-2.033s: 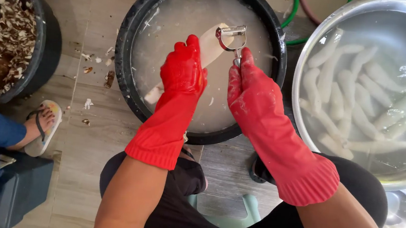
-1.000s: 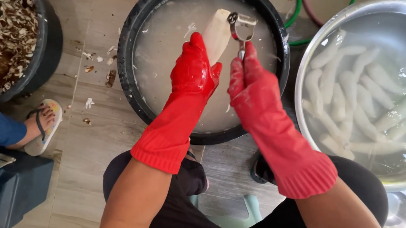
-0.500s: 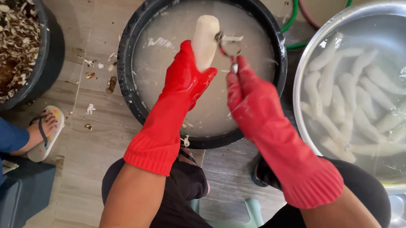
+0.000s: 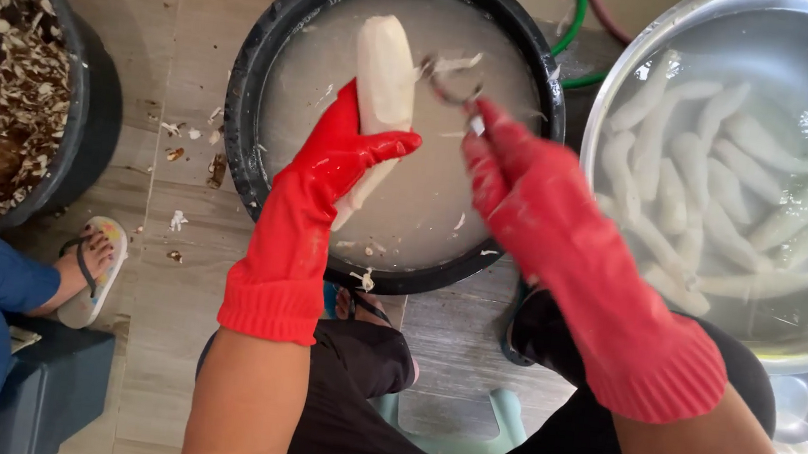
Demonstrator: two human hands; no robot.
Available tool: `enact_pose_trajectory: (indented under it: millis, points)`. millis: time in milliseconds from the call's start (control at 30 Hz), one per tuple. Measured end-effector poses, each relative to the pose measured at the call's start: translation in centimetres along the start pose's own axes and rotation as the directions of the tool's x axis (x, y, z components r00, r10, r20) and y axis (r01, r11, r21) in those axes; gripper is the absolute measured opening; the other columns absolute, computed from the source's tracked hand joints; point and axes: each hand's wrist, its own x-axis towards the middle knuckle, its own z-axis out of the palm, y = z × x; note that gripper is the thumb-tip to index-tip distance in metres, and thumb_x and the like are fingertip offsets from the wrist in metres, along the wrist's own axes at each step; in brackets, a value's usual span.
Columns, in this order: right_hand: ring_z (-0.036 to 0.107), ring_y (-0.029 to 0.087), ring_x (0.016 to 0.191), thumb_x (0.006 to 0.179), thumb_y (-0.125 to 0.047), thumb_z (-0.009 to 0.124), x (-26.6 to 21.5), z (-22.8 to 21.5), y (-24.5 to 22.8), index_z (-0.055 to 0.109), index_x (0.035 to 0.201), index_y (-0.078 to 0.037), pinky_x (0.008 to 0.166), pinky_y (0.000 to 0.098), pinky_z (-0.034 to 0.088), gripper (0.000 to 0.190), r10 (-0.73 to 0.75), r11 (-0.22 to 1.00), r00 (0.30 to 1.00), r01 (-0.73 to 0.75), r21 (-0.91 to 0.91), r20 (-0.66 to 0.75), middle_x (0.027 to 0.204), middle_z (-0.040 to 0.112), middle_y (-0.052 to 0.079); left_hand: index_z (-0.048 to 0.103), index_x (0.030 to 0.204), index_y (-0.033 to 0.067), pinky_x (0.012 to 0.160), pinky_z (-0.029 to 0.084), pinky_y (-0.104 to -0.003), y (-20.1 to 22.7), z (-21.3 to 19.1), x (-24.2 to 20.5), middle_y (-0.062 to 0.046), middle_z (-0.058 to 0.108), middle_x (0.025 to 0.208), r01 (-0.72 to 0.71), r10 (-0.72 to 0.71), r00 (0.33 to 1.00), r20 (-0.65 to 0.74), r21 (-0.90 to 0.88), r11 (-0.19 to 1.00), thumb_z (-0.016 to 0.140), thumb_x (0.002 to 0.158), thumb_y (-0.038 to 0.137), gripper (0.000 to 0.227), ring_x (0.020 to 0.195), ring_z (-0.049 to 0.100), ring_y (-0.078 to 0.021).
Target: Peeling the outer skin off white radishes using a handheld peeler over a basin of water.
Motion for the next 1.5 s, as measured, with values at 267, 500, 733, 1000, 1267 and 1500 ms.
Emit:
enact_pose_trajectory:
  millis: [267, 500, 733, 1000, 1267, 1500]
  points:
    - [0.072, 0.020, 0.080, 0.103, -0.035, 0.059, -1.3, -0.5, -0.1, 0.058, 0.149, -0.022, 0.083, 0.0311, 0.059, 0.048, -0.018, 0.993, 0.998, 0.024, -0.118, 0.053, 0.088, 0.073, 0.013, 0.042, 0.147, 0.0075, 0.101, 0.057, -0.040, -1.3, -2.1, 2.3, -0.012, 0.061, 0.138, -0.409, 0.283, 0.895, 0.346, 0.380, 0.830, 0.080, 0.075, 0.027, 0.085, 0.124, 0.061, -0.0265]
    - [0.064, 0.003, 0.108, 0.100, -0.018, 0.058, -1.8, -0.1, -1.0, 0.068, 0.141, -0.015, 0.095, 0.0120, 0.050, 0.043, 0.436, 0.836, 0.892, -0.451, 0.313, 0.119, 0.122, 0.071, -0.003, 0.038, 0.152, 0.0096, 0.108, 0.053, -0.040, -3.2, -2.5, 4.7, -0.011, 0.056, 0.149, -0.397, 0.328, 0.914, 0.240, 0.350, 0.849, 0.080, 0.075, 0.027, 0.089, 0.135, 0.056, -0.0290]
    - [0.066, 0.004, 0.105, 0.100, -0.022, 0.050, -1.7, -1.0, -0.5, 0.054, 0.150, -0.024, 0.092, 0.0132, 0.050, 0.050, 0.309, 0.948, 0.949, -0.302, -0.102, 0.066, 0.117, 0.072, -0.006, 0.039, 0.149, 0.0215, 0.083, 0.063, -0.050, -14.4, -3.9, 12.6, -0.015, 0.067, 0.117, 0.061, -0.061, 0.998, -0.013, 0.352, 0.934, 0.088, 0.080, 0.048, 0.089, 0.094, 0.073, -0.0366]
    - [0.069, 0.005, 0.101, 0.101, -0.028, 0.041, -0.4, -2.6, 2.0, 0.038, 0.160, -0.035, 0.088, 0.0144, 0.050, 0.060, 0.206, 0.800, 0.978, -0.146, -0.582, 0.037, 0.111, 0.073, -0.009, 0.012, 0.168, 0.0280, 0.076, 0.060, -0.040, -20.5, -2.6, 15.2, -0.005, 0.059, 0.145, 0.301, -0.141, 0.954, -0.266, 0.850, 0.432, 0.068, 0.084, 0.016, 0.101, 0.099, 0.073, -0.0285]
    - [0.070, 0.015, 0.127, 0.091, -0.009, 0.062, -1.0, -3.7, -6.1, 0.071, 0.133, -0.007, 0.105, 0.0248, 0.059, 0.043, 0.708, 0.371, 0.706, -0.393, 0.841, 0.017, 0.142, 0.075, 0.000, 0.028, 0.161, 0.0355, 0.044, 0.056, -0.040, -16.7, 0.6, 13.4, -0.025, 0.065, 0.124, 0.198, -0.262, 0.937, 0.232, 0.268, 0.943, 0.081, 0.068, 0.011, 0.110, 0.068, 0.068, -0.0382]
    - [0.069, 0.022, 0.101, 0.098, -0.047, 0.048, -0.4, -6.4, 0.1, 0.048, 0.157, -0.035, 0.085, 0.0357, 0.050, 0.060, 0.084, 0.908, 0.990, -0.124, -0.399, -0.115, 0.112, 0.073, 0.000, 0.047, 0.144, -0.0007, 0.100, 0.055, -0.051, -5.3, 2.1, 7.1, -0.026, 0.066, 0.123, -0.058, 0.156, 0.711, 0.686, -0.164, 0.985, 0.072, 0.079, 0.007, 0.070, 0.117, 0.066, -0.0430]
